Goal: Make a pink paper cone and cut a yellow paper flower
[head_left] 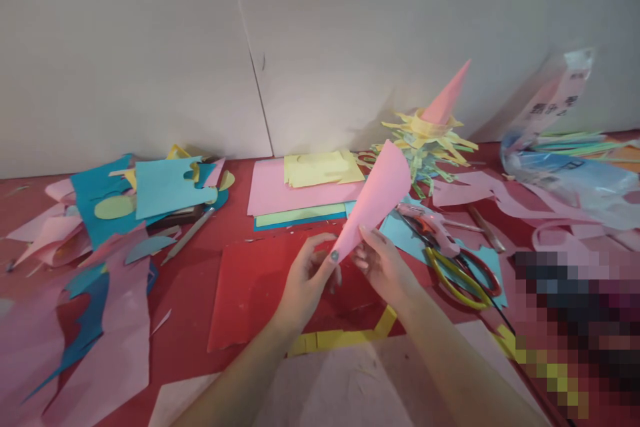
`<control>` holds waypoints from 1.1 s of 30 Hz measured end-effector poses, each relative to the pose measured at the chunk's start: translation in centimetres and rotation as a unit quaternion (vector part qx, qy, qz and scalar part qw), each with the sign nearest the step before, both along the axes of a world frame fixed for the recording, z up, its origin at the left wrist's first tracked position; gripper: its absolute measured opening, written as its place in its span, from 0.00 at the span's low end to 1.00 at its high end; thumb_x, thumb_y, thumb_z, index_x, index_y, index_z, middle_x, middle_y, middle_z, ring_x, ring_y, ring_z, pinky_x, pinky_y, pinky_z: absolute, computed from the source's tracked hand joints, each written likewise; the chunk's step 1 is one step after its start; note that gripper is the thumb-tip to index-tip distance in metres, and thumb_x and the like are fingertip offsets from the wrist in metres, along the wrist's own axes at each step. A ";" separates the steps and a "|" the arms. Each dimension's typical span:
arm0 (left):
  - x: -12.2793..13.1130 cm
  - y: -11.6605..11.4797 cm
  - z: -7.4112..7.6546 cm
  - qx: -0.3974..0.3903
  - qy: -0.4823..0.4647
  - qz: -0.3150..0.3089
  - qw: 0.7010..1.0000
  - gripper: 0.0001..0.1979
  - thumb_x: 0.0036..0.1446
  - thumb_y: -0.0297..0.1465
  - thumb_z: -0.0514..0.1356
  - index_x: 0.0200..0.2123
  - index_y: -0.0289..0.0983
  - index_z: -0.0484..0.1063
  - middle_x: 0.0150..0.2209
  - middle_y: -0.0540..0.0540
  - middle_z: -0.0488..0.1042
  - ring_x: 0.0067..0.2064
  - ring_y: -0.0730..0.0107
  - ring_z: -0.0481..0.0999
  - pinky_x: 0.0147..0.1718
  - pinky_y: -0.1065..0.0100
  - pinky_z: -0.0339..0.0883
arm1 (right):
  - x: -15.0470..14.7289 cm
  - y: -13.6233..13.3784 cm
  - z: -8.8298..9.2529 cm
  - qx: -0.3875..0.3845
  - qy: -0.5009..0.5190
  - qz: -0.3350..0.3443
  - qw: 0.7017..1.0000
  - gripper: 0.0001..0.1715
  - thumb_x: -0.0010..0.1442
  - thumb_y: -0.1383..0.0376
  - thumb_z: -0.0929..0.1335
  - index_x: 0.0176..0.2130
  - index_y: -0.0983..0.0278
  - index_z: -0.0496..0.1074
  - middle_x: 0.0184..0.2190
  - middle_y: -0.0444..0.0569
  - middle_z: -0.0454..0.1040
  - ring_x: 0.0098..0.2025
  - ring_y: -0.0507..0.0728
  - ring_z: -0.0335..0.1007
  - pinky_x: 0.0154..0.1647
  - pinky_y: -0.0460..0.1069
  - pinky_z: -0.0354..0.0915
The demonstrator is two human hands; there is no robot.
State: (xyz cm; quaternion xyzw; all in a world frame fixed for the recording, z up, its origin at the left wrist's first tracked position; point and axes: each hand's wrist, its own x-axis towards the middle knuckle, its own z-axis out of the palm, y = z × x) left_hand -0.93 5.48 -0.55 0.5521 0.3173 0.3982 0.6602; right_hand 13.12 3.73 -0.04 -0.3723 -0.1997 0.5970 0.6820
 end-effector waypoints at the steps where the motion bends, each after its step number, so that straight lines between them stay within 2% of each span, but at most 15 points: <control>1: 0.0 0.0 0.0 0.001 0.002 0.002 1.000 0.18 0.56 0.41 0.55 0.46 0.38 0.61 0.18 0.56 0.65 0.20 0.78 0.63 0.21 0.74 0.58 | 0.0 0.0 0.1 -0.002 0.000 -0.004 1.000 0.12 0.45 0.62 0.74 0.25 0.65 0.69 0.19 0.39 0.61 0.19 0.44 0.55 0.14 0.39 0.53; 13: 0.1 -0.4 -0.1 0.018 0.034 0.030 0.999 0.16 0.58 0.41 0.52 0.47 0.39 0.61 0.20 0.54 0.66 0.21 0.77 0.65 0.21 0.73 0.61 | -0.3 0.1 0.2 -0.017 -0.030 -0.022 0.999 0.16 0.43 0.59 0.74 0.23 0.65 0.66 0.17 0.38 0.59 0.18 0.45 0.54 0.14 0.41 0.52; 18: 0.2 -0.5 -0.2 0.043 0.077 0.041 0.995 0.17 0.58 0.41 0.52 0.47 0.38 0.62 0.21 0.54 0.66 0.21 0.77 0.65 0.22 0.73 0.61 | -0.3 0.0 0.1 -0.014 -0.048 -0.016 0.999 0.15 0.44 0.58 0.73 0.25 0.64 0.67 0.16 0.38 0.59 0.17 0.45 0.53 0.14 0.41 0.52; 23: 0.1 -0.7 -0.1 0.055 0.092 0.043 0.993 0.17 0.58 0.39 0.52 0.48 0.39 0.58 0.22 0.55 0.66 0.20 0.78 0.64 0.22 0.73 0.60 | -0.4 0.0 0.3 -0.027 -0.056 -0.027 0.998 0.16 0.44 0.57 0.73 0.25 0.64 0.66 0.15 0.38 0.59 0.16 0.46 0.53 0.13 0.42 0.52; 29: 0.1 -1.0 -0.3 0.067 0.083 0.057 0.993 0.15 0.58 0.38 0.52 0.46 0.39 0.58 0.21 0.55 0.64 0.21 0.78 0.63 0.22 0.74 0.59 | -0.5 0.0 0.1 -0.002 -0.047 -0.014 0.999 0.14 0.47 0.58 0.72 0.25 0.64 0.66 0.16 0.38 0.61 0.16 0.45 0.52 0.14 0.42 0.52; 33: 0.2 -1.1 -0.5 0.088 0.120 0.087 0.985 0.15 0.58 0.38 0.52 0.46 0.39 0.60 0.22 0.54 0.65 0.24 0.76 0.65 0.24 0.74 0.59 | -0.5 0.0 0.0 -0.003 -0.074 -0.004 0.997 0.15 0.48 0.56 0.71 0.23 0.64 0.66 0.15 0.38 0.60 0.15 0.45 0.51 0.12 0.42 0.50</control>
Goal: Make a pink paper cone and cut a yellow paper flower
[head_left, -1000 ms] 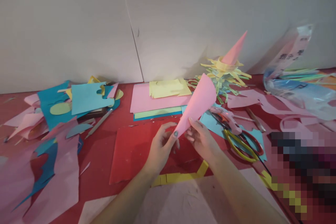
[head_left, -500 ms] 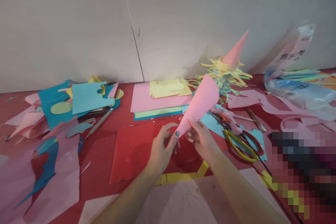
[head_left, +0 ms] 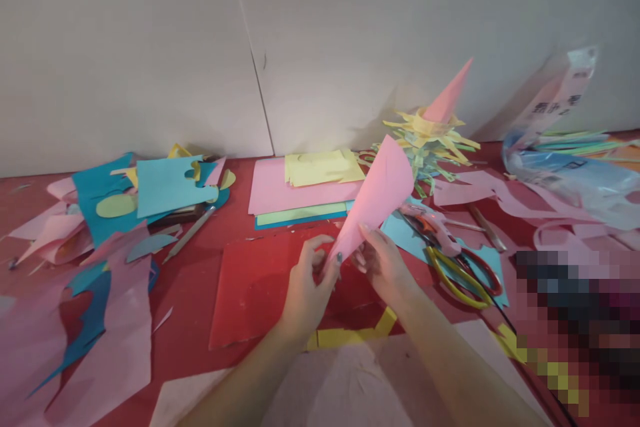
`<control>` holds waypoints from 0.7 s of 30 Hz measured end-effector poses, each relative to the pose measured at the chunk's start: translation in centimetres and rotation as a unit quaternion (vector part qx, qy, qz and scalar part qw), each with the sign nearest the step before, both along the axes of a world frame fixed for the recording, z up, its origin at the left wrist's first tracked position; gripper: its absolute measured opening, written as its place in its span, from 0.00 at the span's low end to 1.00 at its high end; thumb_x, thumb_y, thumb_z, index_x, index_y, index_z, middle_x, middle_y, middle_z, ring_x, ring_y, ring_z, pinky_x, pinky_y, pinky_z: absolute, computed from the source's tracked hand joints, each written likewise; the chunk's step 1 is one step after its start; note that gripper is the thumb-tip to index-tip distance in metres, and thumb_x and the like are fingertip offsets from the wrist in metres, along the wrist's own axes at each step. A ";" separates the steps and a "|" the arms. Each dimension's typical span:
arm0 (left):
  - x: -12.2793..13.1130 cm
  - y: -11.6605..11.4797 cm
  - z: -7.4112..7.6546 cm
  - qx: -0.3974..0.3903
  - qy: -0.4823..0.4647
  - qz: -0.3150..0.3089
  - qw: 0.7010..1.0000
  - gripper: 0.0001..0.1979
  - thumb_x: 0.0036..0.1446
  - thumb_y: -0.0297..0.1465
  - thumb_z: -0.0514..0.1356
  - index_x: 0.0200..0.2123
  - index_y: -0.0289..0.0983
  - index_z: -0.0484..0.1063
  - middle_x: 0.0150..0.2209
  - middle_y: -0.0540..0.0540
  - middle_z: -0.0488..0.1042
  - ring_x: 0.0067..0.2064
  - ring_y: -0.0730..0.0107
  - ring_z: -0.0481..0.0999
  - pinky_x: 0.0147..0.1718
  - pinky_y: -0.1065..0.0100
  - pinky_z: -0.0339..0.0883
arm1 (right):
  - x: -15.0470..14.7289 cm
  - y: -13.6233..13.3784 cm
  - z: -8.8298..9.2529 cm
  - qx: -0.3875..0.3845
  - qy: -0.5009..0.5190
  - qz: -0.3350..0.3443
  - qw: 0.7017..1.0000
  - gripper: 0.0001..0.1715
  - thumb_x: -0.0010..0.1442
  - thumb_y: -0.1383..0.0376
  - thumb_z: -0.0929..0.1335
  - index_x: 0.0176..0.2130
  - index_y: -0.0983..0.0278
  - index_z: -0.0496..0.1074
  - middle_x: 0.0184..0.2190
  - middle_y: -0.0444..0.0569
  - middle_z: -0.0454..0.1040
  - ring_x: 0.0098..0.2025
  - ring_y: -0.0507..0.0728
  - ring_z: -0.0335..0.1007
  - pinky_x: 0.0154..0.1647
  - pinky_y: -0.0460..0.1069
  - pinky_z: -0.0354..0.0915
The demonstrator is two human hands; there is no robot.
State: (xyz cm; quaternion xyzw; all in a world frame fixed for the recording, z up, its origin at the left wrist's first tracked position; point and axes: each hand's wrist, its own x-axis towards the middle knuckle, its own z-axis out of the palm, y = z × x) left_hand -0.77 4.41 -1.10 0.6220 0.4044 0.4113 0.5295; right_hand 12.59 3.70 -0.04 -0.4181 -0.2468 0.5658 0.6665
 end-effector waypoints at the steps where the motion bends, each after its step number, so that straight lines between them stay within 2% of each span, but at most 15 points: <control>1: 0.0 0.0 0.0 0.005 0.015 0.010 1.000 0.15 0.58 0.38 0.53 0.46 0.39 0.60 0.23 0.54 0.65 0.25 0.75 0.66 0.25 0.74 0.59 | 0.0 0.0 0.0 -0.003 -0.007 0.000 1.000 0.15 0.48 0.56 0.70 0.24 0.64 0.66 0.15 0.38 0.61 0.15 0.45 0.52 0.12 0.42 0.49; 5: -0.1 0.0 -0.3 0.022 0.073 0.043 0.996 0.15 0.56 0.37 0.54 0.46 0.40 0.61 0.25 0.53 0.67 0.28 0.74 0.68 0.27 0.73 0.60 | -0.3 0.0 0.3 -0.004 -0.030 0.002 1.000 0.14 0.48 0.57 0.71 0.31 0.62 0.68 0.18 0.38 0.64 0.16 0.46 0.55 0.12 0.42 0.53; 11: -0.1 0.0 -0.5 0.028 0.092 0.056 0.994 0.17 0.53 0.35 0.57 0.46 0.42 0.61 0.29 0.52 0.70 0.30 0.73 0.69 0.30 0.72 0.61 | -0.6 0.1 0.4 -0.001 -0.070 -0.017 0.997 0.17 0.43 0.61 0.73 0.34 0.60 0.67 0.22 0.39 0.68 0.16 0.47 0.58 0.13 0.44 0.56; 15: 0.0 0.0 0.0 0.011 0.043 0.027 0.999 0.17 0.53 0.37 0.57 0.45 0.40 0.62 0.29 0.51 0.70 0.30 0.72 0.70 0.31 0.71 0.62 | -0.5 0.1 0.2 -0.012 -0.069 -0.026 0.997 0.16 0.43 0.63 0.73 0.32 0.61 0.67 0.21 0.38 0.67 0.15 0.46 0.57 0.14 0.44 0.57; 19: -0.1 0.5 0.4 -0.075 -0.060 -0.025 0.995 0.16 0.58 0.42 0.50 0.45 0.39 0.61 0.24 0.52 0.68 0.24 0.73 0.68 0.25 0.71 0.62 | -0.5 0.1 0.3 -0.004 -0.067 -0.021 0.998 0.14 0.43 0.63 0.73 0.31 0.62 0.67 0.21 0.39 0.68 0.15 0.46 0.57 0.13 0.44 0.57; 21: -0.1 0.9 0.5 -0.110 -0.090 -0.037 0.989 0.16 0.59 0.42 0.49 0.45 0.38 0.61 0.22 0.53 0.68 0.22 0.73 0.68 0.24 0.70 0.63 | -0.6 0.2 0.4 0.003 -0.076 -0.017 0.997 0.14 0.43 0.63 0.73 0.31 0.62 0.67 0.21 0.39 0.68 0.14 0.46 0.57 0.12 0.44 0.56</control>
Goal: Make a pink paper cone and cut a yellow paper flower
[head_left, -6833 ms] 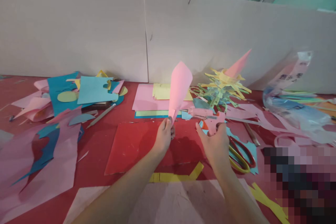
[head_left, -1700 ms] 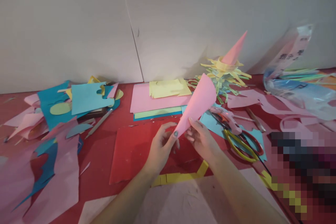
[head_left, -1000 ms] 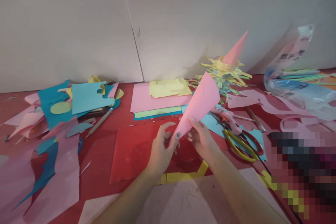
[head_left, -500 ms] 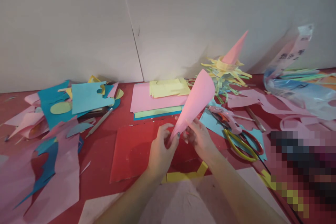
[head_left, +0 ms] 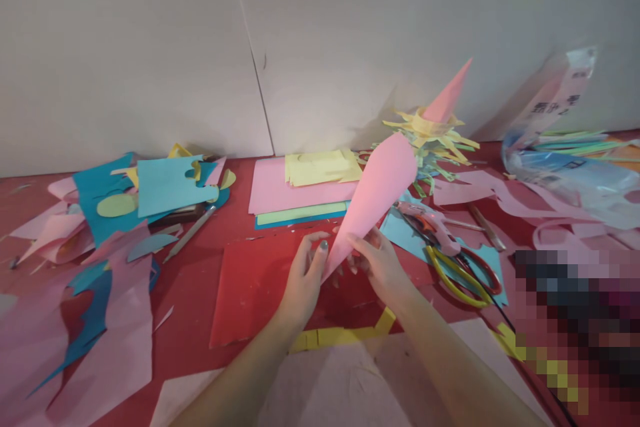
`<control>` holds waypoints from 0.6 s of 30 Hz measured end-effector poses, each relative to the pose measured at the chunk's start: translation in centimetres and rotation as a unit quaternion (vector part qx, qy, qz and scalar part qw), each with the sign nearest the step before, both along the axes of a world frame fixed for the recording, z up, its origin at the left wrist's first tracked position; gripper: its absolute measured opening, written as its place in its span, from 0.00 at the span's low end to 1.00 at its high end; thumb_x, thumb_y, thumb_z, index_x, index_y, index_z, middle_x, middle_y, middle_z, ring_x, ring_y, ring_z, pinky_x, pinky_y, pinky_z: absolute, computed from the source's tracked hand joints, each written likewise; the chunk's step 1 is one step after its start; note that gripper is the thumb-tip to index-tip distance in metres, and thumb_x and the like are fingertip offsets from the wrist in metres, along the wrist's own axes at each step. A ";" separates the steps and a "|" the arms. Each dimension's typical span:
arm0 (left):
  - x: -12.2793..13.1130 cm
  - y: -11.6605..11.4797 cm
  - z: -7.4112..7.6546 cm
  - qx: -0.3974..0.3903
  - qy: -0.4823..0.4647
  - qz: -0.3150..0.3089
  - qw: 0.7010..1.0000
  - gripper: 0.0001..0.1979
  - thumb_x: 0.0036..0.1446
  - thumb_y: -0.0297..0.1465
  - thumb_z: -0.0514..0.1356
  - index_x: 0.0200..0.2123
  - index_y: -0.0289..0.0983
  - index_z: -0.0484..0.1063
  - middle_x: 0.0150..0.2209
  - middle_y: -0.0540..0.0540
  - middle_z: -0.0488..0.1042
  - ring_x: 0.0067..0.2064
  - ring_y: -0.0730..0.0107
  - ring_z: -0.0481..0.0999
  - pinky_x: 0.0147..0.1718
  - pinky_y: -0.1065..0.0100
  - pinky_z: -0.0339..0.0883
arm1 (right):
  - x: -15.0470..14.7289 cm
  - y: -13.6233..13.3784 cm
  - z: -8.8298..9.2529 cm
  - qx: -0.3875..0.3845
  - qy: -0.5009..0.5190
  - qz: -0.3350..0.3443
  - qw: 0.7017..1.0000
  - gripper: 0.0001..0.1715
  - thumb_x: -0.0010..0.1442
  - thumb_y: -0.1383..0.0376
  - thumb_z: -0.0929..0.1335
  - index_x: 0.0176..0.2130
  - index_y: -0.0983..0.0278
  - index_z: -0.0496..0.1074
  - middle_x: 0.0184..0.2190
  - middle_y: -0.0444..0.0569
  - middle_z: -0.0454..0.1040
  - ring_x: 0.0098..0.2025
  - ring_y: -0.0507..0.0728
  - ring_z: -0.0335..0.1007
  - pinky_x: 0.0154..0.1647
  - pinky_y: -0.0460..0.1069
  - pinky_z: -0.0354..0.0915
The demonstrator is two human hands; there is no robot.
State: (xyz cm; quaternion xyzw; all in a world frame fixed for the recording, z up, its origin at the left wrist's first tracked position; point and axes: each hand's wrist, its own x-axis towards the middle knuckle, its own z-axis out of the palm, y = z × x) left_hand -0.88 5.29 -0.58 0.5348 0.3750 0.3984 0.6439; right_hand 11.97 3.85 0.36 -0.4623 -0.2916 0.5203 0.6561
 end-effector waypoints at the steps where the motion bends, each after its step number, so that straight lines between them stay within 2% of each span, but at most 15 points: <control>1: 0.0 0.2 0.0 -0.010 -0.006 -0.006 1.000 0.16 0.58 0.41 0.50 0.45 0.38 0.61 0.22 0.53 0.68 0.21 0.73 0.68 0.24 0.70 0.63 | 0.0 0.0 0.1 0.001 -0.006 0.000 1.000 0.15 0.43 0.63 0.73 0.31 0.62 0.67 0.22 0.40 0.70 0.14 0.46 0.57 0.12 0.43 0.56; 6: 0.1 0.6 0.2 -0.023 -0.001 -0.021 1.000 0.15 0.55 0.41 0.53 0.42 0.37 0.61 0.21 0.53 0.69 0.20 0.74 0.68 0.23 0.71 0.64 | -0.1 0.0 0.3 -0.005 -0.018 0.008 1.000 0.18 0.42 0.62 0.74 0.33 0.63 0.67 0.28 0.44 0.74 0.15 0.46 0.58 0.11 0.42 0.54; 13: 0.3 0.7 0.4 -0.019 0.016 -0.029 0.999 0.17 0.54 0.42 0.54 0.41 0.36 0.62 0.21 0.53 0.69 0.20 0.76 0.67 0.22 0.72 0.62 | -0.1 -0.2 0.2 -0.008 -0.024 0.028 0.999 0.17 0.43 0.61 0.73 0.33 0.62 0.68 0.25 0.42 0.72 0.16 0.46 0.57 0.12 0.41 0.53; 15: 0.2 0.8 0.4 -0.016 0.014 -0.037 0.999 0.17 0.54 0.42 0.54 0.40 0.35 0.63 0.21 0.53 0.68 0.19 0.77 0.66 0.22 0.72 0.62 | 0.0 -0.2 0.0 -0.007 -0.008 0.039 0.999 0.15 0.45 0.57 0.72 0.32 0.63 0.69 0.27 0.44 0.72 0.18 0.46 0.58 0.12 0.41 0.52; 18: -0.1 0.8 0.4 -0.013 0.013 -0.058 0.998 0.16 0.56 0.42 0.53 0.39 0.35 0.65 0.19 0.54 0.66 0.19 0.77 0.65 0.22 0.72 0.61 | 0.2 -0.3 -0.3 -0.002 0.029 0.068 0.997 0.20 0.50 0.51 0.68 0.33 0.64 0.72 0.25 0.46 0.71 0.18 0.47 0.57 0.12 0.42 0.50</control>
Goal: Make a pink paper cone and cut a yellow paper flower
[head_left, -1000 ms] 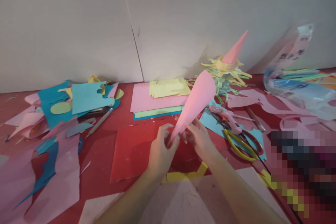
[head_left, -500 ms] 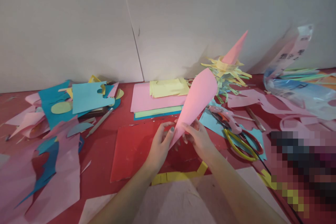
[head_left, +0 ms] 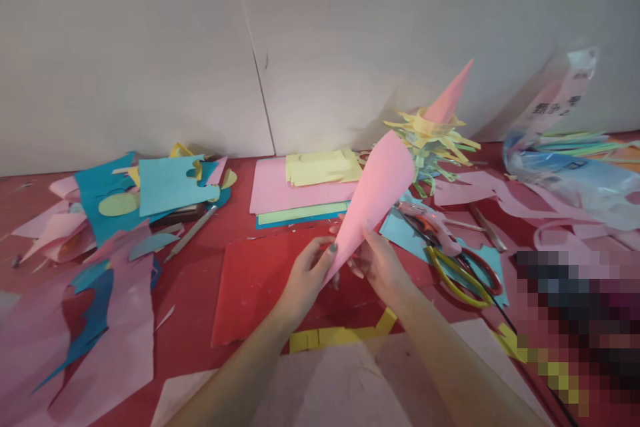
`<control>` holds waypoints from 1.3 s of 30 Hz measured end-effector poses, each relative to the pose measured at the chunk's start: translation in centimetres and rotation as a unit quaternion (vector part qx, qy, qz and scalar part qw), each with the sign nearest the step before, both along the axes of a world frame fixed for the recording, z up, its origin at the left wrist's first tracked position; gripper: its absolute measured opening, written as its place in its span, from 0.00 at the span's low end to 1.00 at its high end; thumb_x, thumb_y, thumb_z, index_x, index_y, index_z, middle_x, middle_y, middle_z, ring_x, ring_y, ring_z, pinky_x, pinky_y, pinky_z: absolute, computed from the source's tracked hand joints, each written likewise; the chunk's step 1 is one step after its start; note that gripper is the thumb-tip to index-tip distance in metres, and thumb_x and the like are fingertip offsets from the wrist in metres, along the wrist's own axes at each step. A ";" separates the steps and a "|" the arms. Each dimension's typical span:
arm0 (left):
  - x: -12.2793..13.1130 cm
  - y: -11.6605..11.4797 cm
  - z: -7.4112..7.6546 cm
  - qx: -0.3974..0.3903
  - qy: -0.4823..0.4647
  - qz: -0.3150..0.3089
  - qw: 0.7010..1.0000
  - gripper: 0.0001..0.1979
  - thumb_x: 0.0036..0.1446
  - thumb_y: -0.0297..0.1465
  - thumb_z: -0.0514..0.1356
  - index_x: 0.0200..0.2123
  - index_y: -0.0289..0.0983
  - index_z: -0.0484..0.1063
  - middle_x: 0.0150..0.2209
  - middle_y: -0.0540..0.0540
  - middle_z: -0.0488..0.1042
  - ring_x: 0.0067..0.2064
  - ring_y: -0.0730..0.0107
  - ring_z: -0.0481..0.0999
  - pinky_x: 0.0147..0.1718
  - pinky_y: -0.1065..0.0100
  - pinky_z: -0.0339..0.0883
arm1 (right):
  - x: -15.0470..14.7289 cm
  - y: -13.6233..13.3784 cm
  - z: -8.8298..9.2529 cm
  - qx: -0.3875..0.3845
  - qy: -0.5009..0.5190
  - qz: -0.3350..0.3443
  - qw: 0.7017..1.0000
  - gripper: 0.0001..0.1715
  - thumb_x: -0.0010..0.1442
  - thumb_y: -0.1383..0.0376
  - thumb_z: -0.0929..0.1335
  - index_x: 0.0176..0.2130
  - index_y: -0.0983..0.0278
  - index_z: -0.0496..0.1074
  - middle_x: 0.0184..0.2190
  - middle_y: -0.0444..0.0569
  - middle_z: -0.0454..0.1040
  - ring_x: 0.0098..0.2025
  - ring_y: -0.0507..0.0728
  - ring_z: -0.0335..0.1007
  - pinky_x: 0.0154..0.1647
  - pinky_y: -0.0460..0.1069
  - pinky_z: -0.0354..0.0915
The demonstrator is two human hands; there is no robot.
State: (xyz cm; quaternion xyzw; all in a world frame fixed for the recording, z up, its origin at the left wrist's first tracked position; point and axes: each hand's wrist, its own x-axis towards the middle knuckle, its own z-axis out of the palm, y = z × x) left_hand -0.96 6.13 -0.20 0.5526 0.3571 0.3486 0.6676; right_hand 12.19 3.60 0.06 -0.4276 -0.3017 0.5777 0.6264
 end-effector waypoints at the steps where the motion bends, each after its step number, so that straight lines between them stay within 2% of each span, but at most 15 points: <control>1: -0.1 0.0 0.0 0.001 0.000 -0.007 1.000 0.16 0.56 0.42 0.53 0.39 0.35 0.65 0.18 0.55 0.65 0.19 0.77 0.65 0.23 0.73 0.61 | 0.1 0.0 -0.1 0.000 0.007 0.005 1.000 0.21 0.51 0.50 0.67 0.34 0.65 0.72 0.23 0.46 0.71 0.18 0.47 0.56 0.12 0.42 0.50; 7: -0.2 -0.2 -0.3 -0.007 0.002 -0.034 0.999 0.19 0.57 0.42 0.53 0.44 0.34 0.66 0.19 0.53 0.68 0.20 0.76 0.67 0.21 0.74 0.60 | 0.1 -0.2 0.1 0.004 -0.007 -0.001 1.000 0.22 0.53 0.50 0.66 0.33 0.66 0.75 0.20 0.46 0.70 0.18 0.48 0.58 0.13 0.43 0.51; 11: -0.1 -0.1 -0.2 -0.021 -0.032 -0.063 0.997 0.18 0.56 0.40 0.54 0.44 0.32 0.65 0.23 0.49 0.72 0.24 0.74 0.71 0.27 0.71 0.65 | 0.2 -0.2 -0.1 0.009 -0.008 0.021 1.000 0.24 0.53 0.48 0.66 0.32 0.67 0.74 0.17 0.46 0.69 0.14 0.48 0.57 0.12 0.44 0.53; 17: 0.0 -0.1 0.0 -0.036 -0.057 -0.070 0.995 0.19 0.54 0.40 0.57 0.43 0.31 0.65 0.27 0.46 0.74 0.26 0.73 0.73 0.30 0.70 0.67 | 0.1 -0.2 -0.4 0.007 0.003 0.009 1.000 0.25 0.51 0.48 0.66 0.32 0.68 0.74 0.13 0.44 0.67 0.11 0.48 0.55 0.09 0.44 0.54; 22: 0.1 -0.2 -0.1 -0.038 -0.057 -0.068 0.995 0.20 0.53 0.39 0.58 0.45 0.31 0.66 0.28 0.45 0.75 0.28 0.70 0.75 0.31 0.68 0.68 | -0.1 -0.1 -0.3 0.009 0.023 0.006 1.000 0.23 0.52 0.50 0.67 0.31 0.68 0.73 0.10 0.39 0.61 0.10 0.49 0.54 0.08 0.45 0.56; 31: -0.1 -0.1 -0.2 -0.018 -0.059 -0.085 0.994 0.20 0.55 0.37 0.57 0.48 0.31 0.65 0.34 0.41 0.75 0.34 0.66 0.75 0.33 0.66 0.69 | -0.2 0.0 -0.1 0.005 0.034 -0.013 0.999 0.20 0.51 0.52 0.68 0.29 0.67 0.73 0.09 0.39 0.59 0.10 0.48 0.53 0.09 0.44 0.54; 35: -0.1 -0.2 0.0 0.001 -0.065 -0.107 0.992 0.21 0.54 0.36 0.57 0.50 0.33 0.64 0.40 0.40 0.74 0.38 0.65 0.74 0.33 0.66 0.69 | -0.1 0.0 0.1 -0.016 0.024 -0.053 0.998 0.22 0.49 0.50 0.68 0.28 0.68 0.72 0.11 0.40 0.62 0.11 0.47 0.52 0.08 0.43 0.51; 39: -0.2 -0.2 -0.1 0.016 -0.051 -0.108 0.993 0.21 0.54 0.35 0.58 0.51 0.35 0.63 0.40 0.42 0.74 0.34 0.70 0.74 0.34 0.67 0.69 | 0.2 0.1 0.3 -0.022 0.030 -0.078 0.996 0.24 0.47 0.48 0.69 0.28 0.67 0.71 0.14 0.42 0.65 0.13 0.48 0.54 0.09 0.44 0.50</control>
